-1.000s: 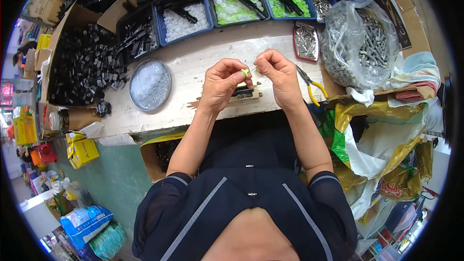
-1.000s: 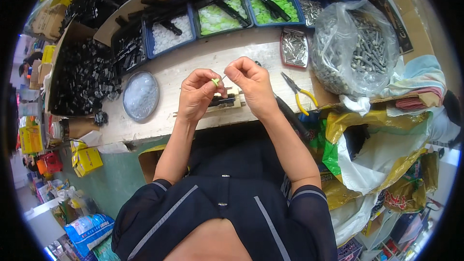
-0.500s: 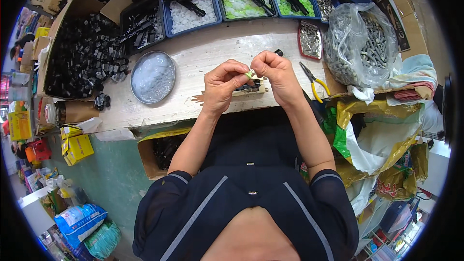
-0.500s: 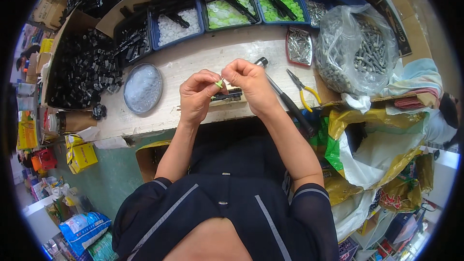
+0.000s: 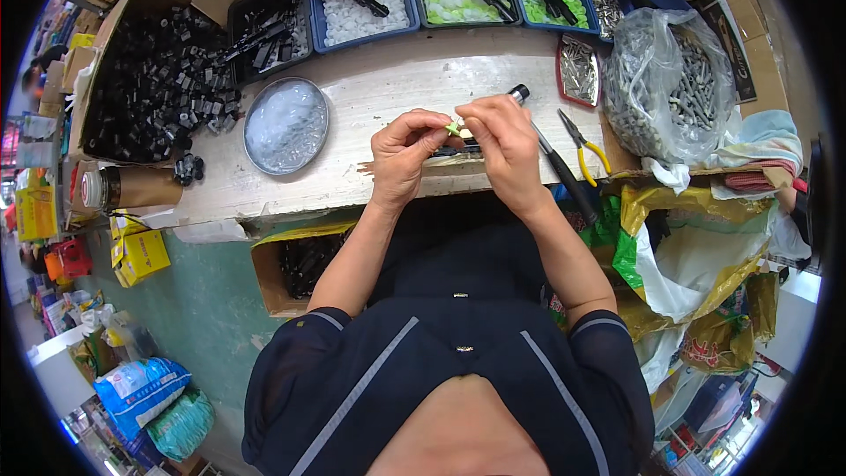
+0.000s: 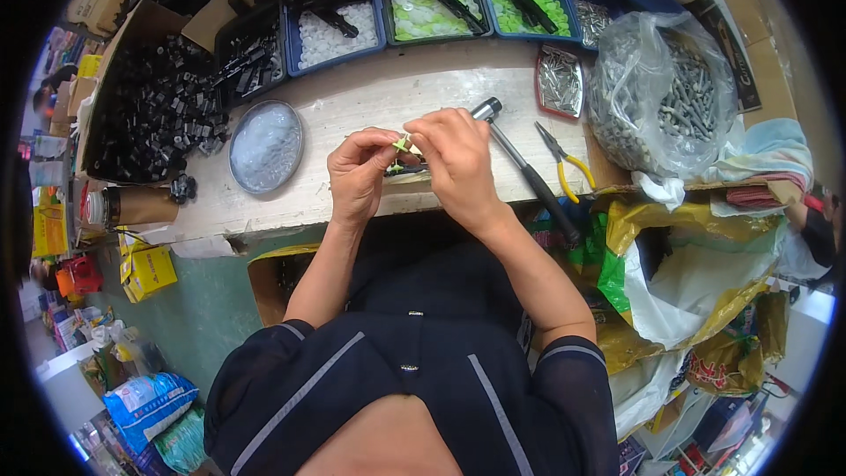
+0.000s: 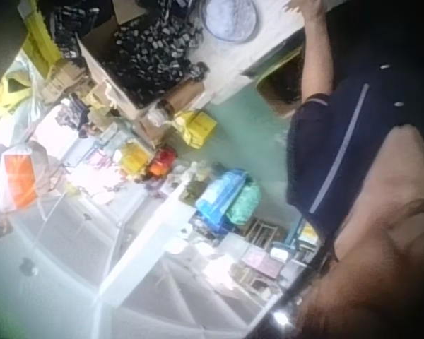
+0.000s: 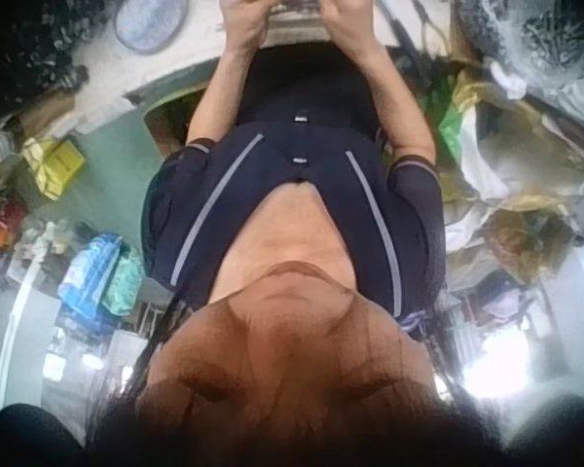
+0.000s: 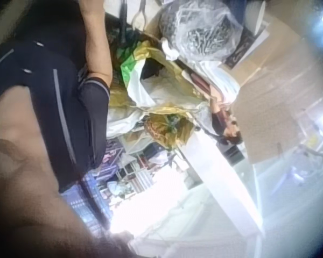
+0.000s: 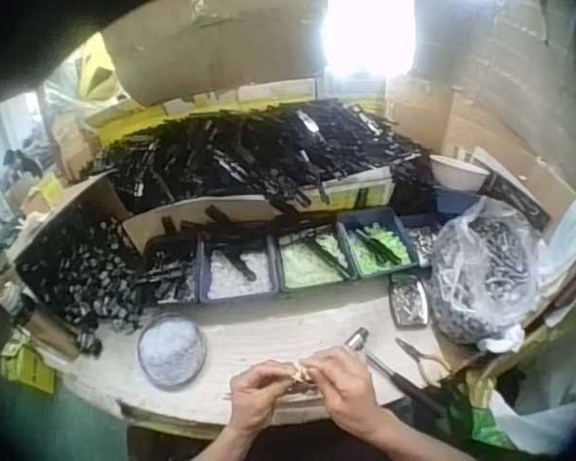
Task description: Manually assembling small plastic and metal components for toys at a factory workbench.
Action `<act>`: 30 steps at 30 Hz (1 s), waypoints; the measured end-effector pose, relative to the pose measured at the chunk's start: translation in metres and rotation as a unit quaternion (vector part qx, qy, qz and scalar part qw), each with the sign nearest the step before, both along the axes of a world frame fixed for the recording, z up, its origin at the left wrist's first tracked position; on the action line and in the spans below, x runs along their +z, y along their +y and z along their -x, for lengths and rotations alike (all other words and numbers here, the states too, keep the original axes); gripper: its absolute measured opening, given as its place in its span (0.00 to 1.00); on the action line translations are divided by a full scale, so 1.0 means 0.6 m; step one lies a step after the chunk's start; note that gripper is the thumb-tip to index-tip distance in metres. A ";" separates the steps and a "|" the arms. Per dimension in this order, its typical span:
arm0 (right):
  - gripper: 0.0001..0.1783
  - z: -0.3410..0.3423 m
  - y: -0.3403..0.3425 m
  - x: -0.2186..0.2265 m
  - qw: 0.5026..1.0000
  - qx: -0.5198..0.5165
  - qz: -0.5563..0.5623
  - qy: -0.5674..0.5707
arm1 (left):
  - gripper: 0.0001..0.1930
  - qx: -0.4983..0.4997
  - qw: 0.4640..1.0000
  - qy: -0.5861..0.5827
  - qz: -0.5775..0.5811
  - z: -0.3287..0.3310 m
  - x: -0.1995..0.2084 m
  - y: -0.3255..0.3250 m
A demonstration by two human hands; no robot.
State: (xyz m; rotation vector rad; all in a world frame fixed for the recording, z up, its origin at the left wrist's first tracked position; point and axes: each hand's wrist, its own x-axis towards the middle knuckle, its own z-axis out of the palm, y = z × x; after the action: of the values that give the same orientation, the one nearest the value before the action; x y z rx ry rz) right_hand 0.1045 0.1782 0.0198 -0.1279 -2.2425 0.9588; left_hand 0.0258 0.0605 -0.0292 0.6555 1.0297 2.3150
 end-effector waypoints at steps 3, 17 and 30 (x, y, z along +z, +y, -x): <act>0.05 -0.014 -0.001 0.001 0.999 -0.004 -0.047 -0.003 | 0.06 0.021 1.000 -0.003 0.008 -0.005 -0.001 -0.002; 0.06 0.004 0.022 -0.039 0.948 0.113 -0.270 -0.127 | 0.06 0.178 0.790 0.457 0.368 0.006 -0.016 -0.052; 0.03 0.040 0.023 -0.026 0.897 0.205 -0.334 -0.204 | 0.06 0.181 0.794 0.457 0.358 0.003 -0.038 -0.043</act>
State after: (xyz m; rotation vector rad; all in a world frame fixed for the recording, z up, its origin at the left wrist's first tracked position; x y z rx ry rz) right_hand 0.0806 0.1919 0.0043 0.5160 -2.9365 0.3087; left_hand 0.0238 0.0350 -0.0520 1.3525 2.4752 1.5396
